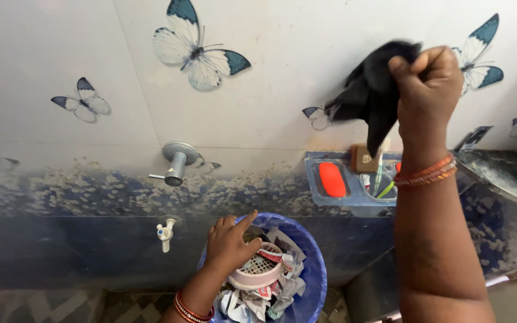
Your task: The person cleans a bathroom wall and a wall-mounted plastic tray using a dark cloth. They wipe the wall area above the tray and then clean the tray itself, which holds toothbrushes, toothpaste, and soap. The person also handles a toothbrush and toothpaste tube during the process.
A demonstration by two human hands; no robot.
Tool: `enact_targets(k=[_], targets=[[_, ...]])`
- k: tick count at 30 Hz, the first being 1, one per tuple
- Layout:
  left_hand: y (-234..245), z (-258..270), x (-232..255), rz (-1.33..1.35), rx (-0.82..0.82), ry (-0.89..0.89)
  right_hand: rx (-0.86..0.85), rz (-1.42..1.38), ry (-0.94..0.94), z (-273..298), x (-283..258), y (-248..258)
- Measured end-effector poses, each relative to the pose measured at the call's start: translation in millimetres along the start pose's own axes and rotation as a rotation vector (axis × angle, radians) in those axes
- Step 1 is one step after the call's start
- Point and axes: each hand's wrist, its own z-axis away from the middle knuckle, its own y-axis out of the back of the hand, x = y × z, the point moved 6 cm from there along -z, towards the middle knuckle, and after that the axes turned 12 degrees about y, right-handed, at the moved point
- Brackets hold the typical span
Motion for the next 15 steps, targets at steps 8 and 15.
enact_targets(k=[8, 15], targets=[[2, -2, -5, -0.009, 0.005, 0.033, -0.196, 1.05, 0.325, 26, 1, -53], [2, -4, -12, 0.001, 0.014, 0.029, -0.13, 0.962, -0.002, 20, -7, -36]])
